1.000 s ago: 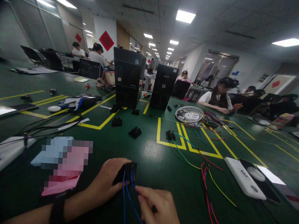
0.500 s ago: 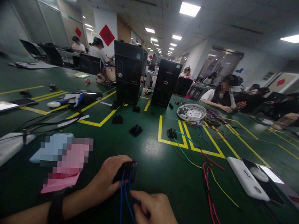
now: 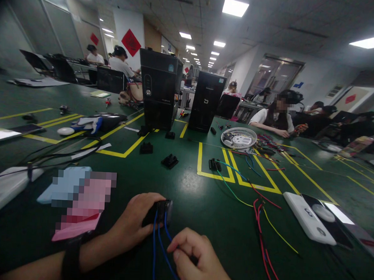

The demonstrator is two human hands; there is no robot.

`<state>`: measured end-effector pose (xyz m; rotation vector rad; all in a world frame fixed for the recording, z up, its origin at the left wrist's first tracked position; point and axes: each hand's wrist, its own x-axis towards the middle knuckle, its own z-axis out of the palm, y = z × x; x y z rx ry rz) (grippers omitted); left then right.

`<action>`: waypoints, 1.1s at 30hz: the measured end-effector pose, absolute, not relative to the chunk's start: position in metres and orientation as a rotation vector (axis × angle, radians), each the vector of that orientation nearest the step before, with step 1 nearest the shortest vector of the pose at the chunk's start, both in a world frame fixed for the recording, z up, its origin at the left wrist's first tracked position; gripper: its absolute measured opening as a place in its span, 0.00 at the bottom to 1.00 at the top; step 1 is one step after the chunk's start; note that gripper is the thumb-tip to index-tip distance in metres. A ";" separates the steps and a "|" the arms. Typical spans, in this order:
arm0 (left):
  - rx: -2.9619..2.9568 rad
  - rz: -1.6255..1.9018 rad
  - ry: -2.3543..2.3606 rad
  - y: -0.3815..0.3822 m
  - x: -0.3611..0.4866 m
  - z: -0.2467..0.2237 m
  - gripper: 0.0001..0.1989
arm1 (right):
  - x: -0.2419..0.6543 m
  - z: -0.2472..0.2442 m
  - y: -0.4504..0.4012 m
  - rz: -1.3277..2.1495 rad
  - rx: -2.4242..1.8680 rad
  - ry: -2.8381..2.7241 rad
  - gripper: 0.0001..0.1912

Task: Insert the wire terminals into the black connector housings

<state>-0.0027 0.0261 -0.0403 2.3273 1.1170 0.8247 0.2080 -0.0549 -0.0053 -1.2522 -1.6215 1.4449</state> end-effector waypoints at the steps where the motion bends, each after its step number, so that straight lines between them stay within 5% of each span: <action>1: 2.326 0.828 1.122 0.026 -0.003 -0.041 0.23 | 0.207 -0.008 -0.054 1.480 -1.272 -1.583 0.12; 19: 2.346 0.817 1.100 0.024 -0.004 -0.036 0.22 | 0.212 0.001 -0.057 1.595 -1.382 -1.625 0.27; 33: 2.356 0.846 1.102 0.026 -0.004 -0.038 0.26 | 0.210 -0.013 -0.050 1.277 -1.617 -1.805 0.13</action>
